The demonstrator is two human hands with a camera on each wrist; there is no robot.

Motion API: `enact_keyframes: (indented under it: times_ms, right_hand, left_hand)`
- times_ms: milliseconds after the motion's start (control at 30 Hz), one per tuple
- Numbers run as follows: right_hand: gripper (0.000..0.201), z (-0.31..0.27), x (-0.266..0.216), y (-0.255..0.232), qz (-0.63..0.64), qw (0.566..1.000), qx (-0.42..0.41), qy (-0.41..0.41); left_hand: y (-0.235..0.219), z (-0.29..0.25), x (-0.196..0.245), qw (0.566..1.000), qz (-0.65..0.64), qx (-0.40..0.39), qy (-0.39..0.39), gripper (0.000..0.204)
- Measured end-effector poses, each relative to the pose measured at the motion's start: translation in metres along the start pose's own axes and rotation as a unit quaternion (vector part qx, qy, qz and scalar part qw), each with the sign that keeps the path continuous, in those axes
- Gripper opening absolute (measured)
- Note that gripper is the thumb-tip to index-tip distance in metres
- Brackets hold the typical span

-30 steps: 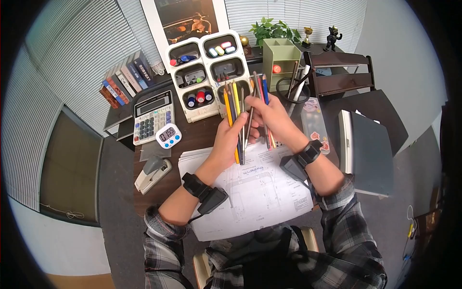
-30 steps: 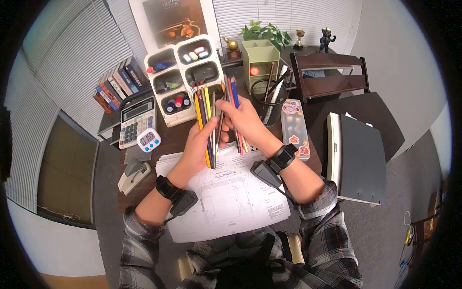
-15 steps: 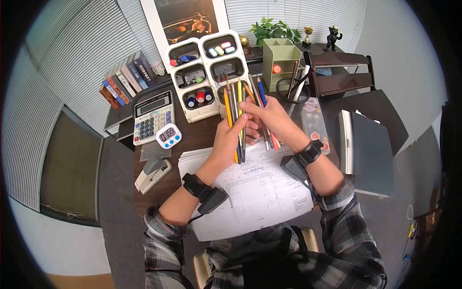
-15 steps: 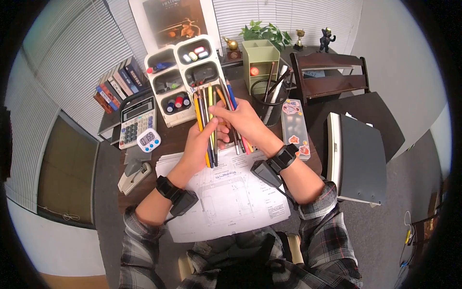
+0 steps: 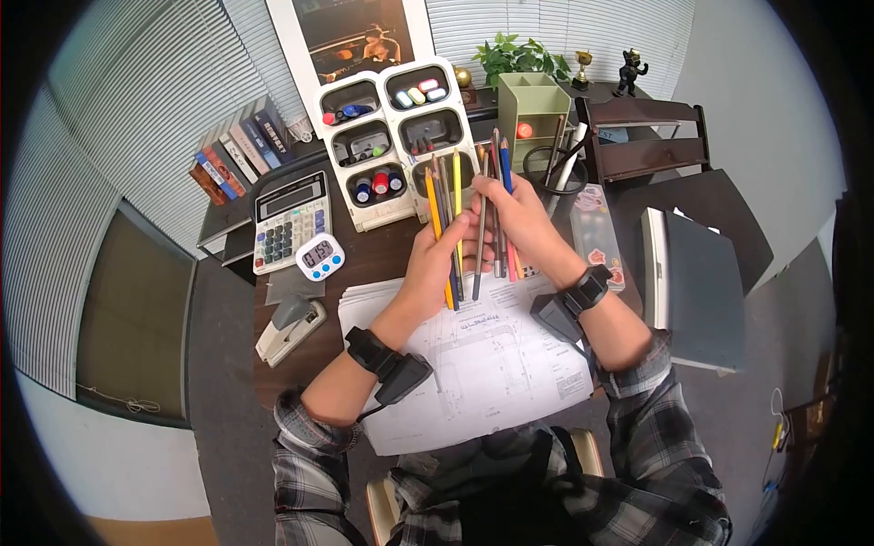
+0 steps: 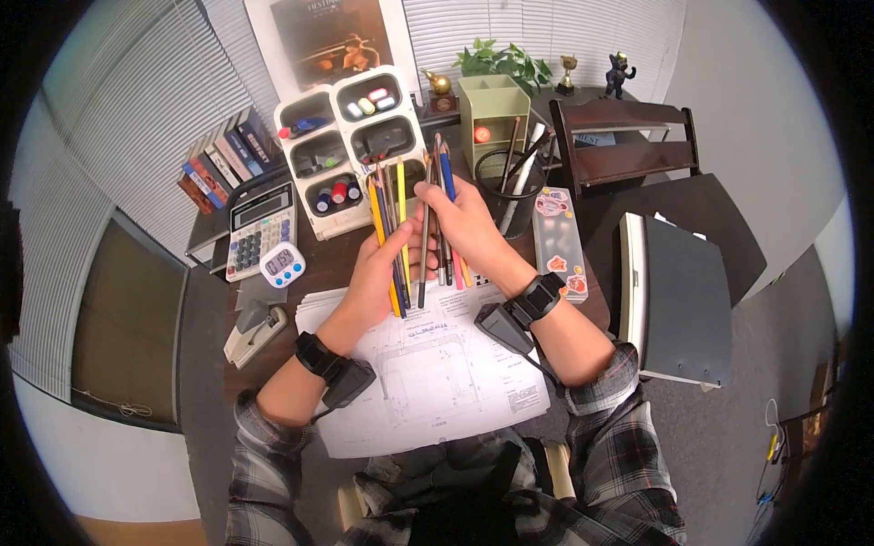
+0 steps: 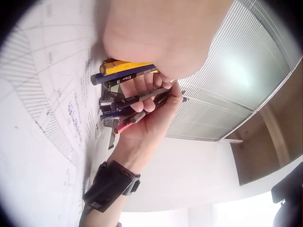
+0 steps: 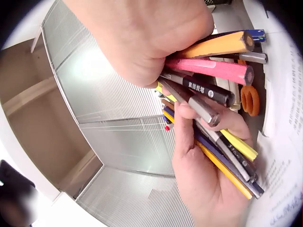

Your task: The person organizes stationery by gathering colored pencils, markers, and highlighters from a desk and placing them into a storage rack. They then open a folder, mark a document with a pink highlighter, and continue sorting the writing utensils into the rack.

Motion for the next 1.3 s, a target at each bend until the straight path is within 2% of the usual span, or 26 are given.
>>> enact_keyframes:
  times_ms: [167,267,333,633,967,1033,1133,1167,1233,1300]
  right_hand:
    - [0.025,0.007,0.005,-0.004,-0.029,0.998,0.027,-0.038]
    - [0.026,0.006,0.003,-0.003,0.015,0.999,0.016,-0.039]
    - [0.025,0.001,0.0,-0.002,0.028,0.999,0.018,-0.024]
    - [0.021,-0.002,-0.001,0.001,-0.019,1.0,-0.016,-0.003]
    - [0.027,-0.002,-0.002,-0.002,0.004,1.0,0.02,0.008]
    - [0.029,0.005,0.0,-0.005,-0.037,0.996,0.043,-0.072]
    - [0.03,0.008,0.001,-0.002,-0.045,0.992,0.053,-0.107]
    - [0.03,0.006,-0.001,-0.002,-0.045,0.992,0.053,-0.107]
    - [0.031,0.0,-0.003,-0.002,-0.031,0.999,0.017,-0.041]
    - [0.031,0.006,0.003,-0.006,-0.024,0.999,0.013,-0.031]
  left_hand:
    - [0.004,-0.002,0.001,1.0,0.017,0.008,-0.011,0.029]
    - [0.003,-0.001,0.0,1.0,0.029,-0.006,0.002,0.028]
    - [0.001,0.0,-0.001,0.999,0.022,-0.027,0.009,0.028]
    - [0.002,-0.002,0.0,0.998,0.062,-0.025,0.009,0.028]
    - [0.001,-0.001,-0.003,0.998,0.059,0.004,0.018,0.031]
    - [0.0,-0.001,-0.002,0.993,0.101,0.052,0.037,0.031]
    - [-0.008,0.002,-0.006,0.989,0.132,0.026,0.067,0.031]
    - [-0.007,0.002,-0.006,0.989,0.132,0.026,0.067,0.031]
    - [-0.004,0.0,-0.004,0.994,0.102,0.014,0.032,0.031]
    - [-0.002,-0.001,-0.003,0.995,0.092,-0.002,0.023,0.03]
Point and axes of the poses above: each hand's wrist, its own z-axis towards the middle knuckle, its own y-axis out of the palm, x = y × z, the point moved 2 cm from there along z, towards the middle knuckle, and after that the axes turned 13 degrees about y, right-handed, at the moved point
